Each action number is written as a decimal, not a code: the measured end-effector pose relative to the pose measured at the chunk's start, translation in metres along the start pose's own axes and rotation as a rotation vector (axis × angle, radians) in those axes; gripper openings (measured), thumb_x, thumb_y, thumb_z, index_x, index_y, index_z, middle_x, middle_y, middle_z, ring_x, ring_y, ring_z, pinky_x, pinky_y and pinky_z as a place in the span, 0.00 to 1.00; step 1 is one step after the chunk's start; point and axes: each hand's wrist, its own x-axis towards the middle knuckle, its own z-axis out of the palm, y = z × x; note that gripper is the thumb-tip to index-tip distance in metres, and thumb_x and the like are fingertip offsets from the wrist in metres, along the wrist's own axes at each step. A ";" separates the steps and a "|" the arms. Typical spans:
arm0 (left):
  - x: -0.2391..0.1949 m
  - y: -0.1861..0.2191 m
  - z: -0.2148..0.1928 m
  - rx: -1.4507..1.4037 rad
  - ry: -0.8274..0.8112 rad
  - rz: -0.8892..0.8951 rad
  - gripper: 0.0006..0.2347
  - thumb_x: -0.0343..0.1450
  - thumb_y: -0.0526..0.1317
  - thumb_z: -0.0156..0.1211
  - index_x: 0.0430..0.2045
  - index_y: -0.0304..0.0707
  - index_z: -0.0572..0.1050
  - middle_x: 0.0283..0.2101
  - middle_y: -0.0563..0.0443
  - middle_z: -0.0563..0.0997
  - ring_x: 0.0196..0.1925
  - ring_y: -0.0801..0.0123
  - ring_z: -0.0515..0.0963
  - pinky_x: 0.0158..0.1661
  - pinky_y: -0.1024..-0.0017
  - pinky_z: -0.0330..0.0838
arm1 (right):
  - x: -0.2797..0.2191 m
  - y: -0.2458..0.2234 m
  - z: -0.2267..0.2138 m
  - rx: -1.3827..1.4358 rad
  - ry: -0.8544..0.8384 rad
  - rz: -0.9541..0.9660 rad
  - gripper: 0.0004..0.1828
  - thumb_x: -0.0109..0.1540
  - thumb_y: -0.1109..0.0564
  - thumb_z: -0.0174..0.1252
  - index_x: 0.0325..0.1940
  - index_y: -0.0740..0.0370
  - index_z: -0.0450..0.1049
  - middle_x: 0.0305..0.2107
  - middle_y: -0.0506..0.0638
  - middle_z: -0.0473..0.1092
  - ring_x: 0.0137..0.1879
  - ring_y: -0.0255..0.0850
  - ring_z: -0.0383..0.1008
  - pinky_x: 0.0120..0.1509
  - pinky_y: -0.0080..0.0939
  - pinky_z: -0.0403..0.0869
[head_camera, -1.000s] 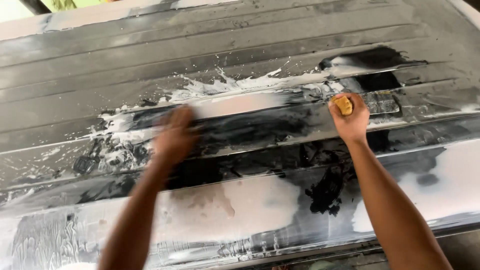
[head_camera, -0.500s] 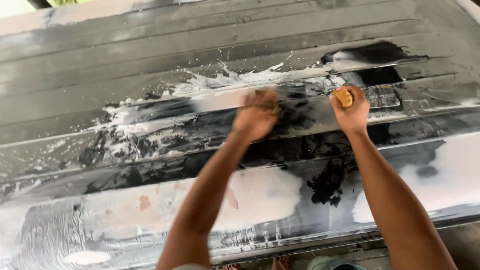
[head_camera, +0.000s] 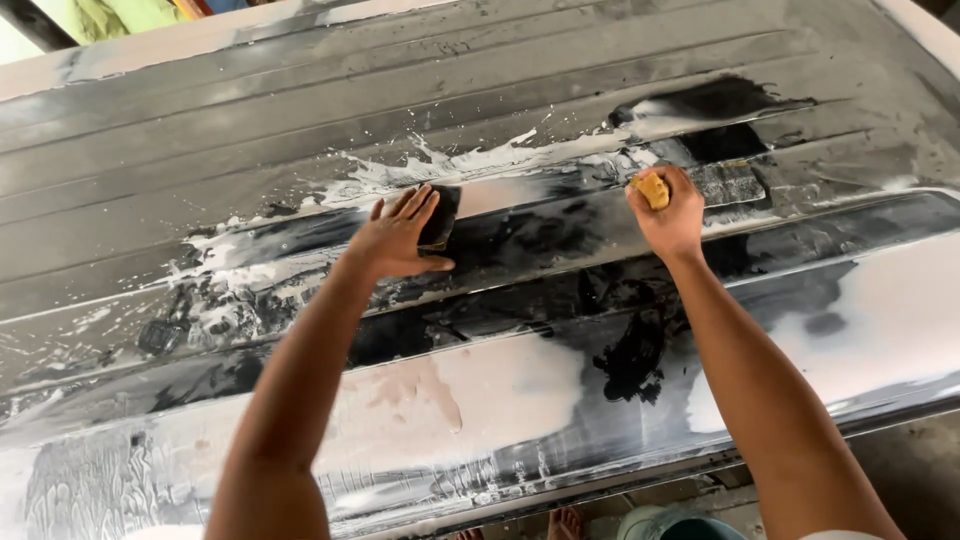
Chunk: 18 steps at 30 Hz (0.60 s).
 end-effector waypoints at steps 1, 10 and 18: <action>0.000 -0.006 -0.007 0.060 -0.060 0.031 0.49 0.60 0.78 0.45 0.73 0.54 0.42 0.77 0.57 0.42 0.77 0.58 0.46 0.70 0.43 0.40 | 0.000 0.002 0.000 0.016 -0.008 -0.001 0.11 0.59 0.61 0.70 0.44 0.57 0.76 0.34 0.56 0.72 0.44 0.57 0.75 0.50 0.51 0.73; 0.004 -0.035 0.014 0.200 0.394 0.216 0.25 0.70 0.47 0.49 0.64 0.45 0.66 0.54 0.48 0.75 0.57 0.58 0.76 0.59 0.59 0.65 | 0.000 -0.008 0.000 0.058 0.054 0.004 0.10 0.57 0.62 0.70 0.41 0.57 0.78 0.33 0.57 0.73 0.41 0.58 0.75 0.49 0.50 0.72; 0.000 0.004 -0.001 -0.301 0.176 0.147 0.29 0.64 0.34 0.56 0.63 0.44 0.59 0.64 0.38 0.68 0.57 0.38 0.75 0.51 0.43 0.75 | 0.002 -0.012 -0.002 0.045 0.034 0.010 0.11 0.57 0.62 0.69 0.42 0.56 0.77 0.34 0.57 0.74 0.41 0.58 0.76 0.49 0.49 0.73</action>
